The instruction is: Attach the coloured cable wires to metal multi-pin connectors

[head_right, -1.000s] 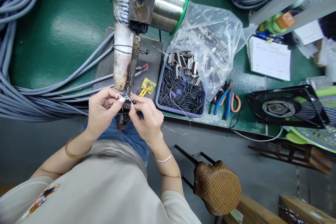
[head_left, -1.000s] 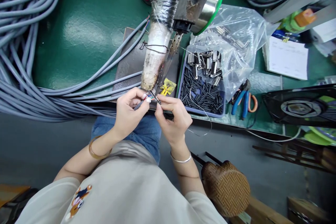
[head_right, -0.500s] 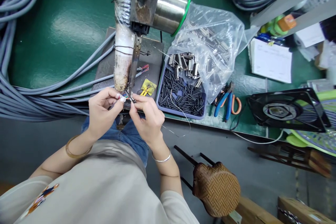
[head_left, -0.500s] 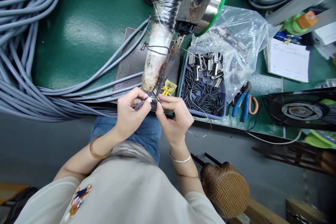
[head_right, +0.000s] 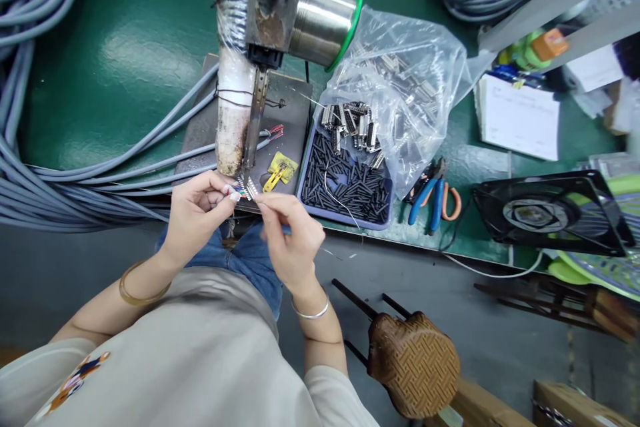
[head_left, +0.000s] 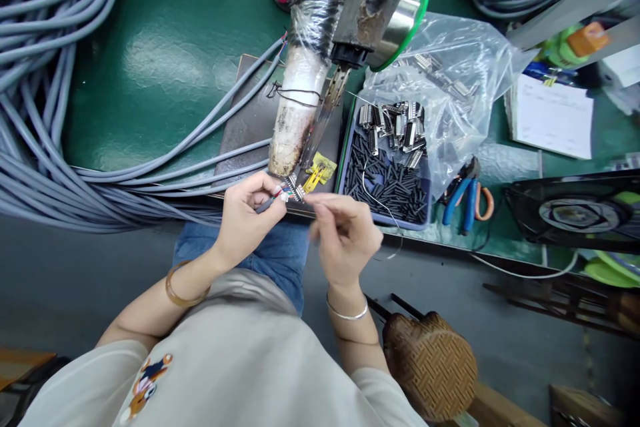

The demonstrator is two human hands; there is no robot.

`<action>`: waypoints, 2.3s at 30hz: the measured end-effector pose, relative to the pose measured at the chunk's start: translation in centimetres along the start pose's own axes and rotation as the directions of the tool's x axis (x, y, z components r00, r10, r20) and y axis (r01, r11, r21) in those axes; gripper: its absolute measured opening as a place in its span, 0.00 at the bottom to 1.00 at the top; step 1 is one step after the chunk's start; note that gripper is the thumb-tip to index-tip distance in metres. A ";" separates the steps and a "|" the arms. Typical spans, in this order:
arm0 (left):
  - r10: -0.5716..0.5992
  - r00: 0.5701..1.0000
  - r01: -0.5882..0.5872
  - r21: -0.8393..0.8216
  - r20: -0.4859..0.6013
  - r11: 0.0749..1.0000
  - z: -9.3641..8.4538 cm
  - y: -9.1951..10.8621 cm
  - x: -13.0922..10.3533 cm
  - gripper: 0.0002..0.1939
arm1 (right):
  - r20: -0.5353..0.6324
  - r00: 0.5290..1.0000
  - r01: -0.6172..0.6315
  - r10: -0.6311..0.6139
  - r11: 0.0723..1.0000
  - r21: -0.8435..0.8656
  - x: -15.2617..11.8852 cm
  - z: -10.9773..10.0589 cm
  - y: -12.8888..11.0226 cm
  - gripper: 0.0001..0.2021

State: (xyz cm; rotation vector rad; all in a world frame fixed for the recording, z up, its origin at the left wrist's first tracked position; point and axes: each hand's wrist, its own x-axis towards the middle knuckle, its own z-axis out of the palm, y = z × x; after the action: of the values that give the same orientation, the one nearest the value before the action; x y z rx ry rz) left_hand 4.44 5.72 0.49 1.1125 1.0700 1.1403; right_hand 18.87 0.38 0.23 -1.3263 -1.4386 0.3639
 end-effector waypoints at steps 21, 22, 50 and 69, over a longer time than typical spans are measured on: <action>0.102 0.995 -0.100 0.054 -0.023 0.993 0.2 0.0 0.0 0.03 | 0.025 0.971 0.235 -0.236 0.942 -0.241 0.2 0.9 0.4 0.09; 0.109 0.994 -0.107 0.057 -0.024 0.993 0.3 0.0 0.0 0.03 | 0.018 0.972 0.231 -0.233 0.945 -0.234 0.3 1.0 0.3 0.09; 0.168 0.986 -0.164 0.168 -0.014 0.972 0.1 -0.4 -0.4 0.04 | -0.004 0.973 0.221 -0.229 0.944 -0.245 0.6 1.0 0.1 0.09; 0.131 0.991 -0.129 0.086 -0.021 0.988 0.1 -0.3 -0.4 0.05 | 0.034 0.957 0.286 -0.288 0.914 -0.288 0.5 0.8 0.1 0.10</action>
State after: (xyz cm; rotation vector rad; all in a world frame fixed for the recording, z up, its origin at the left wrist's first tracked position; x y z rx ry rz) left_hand 4.56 5.27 0.19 1.2520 1.0877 1.2246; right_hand 18.36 1.15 0.09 -1.3159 -1.6993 -0.0514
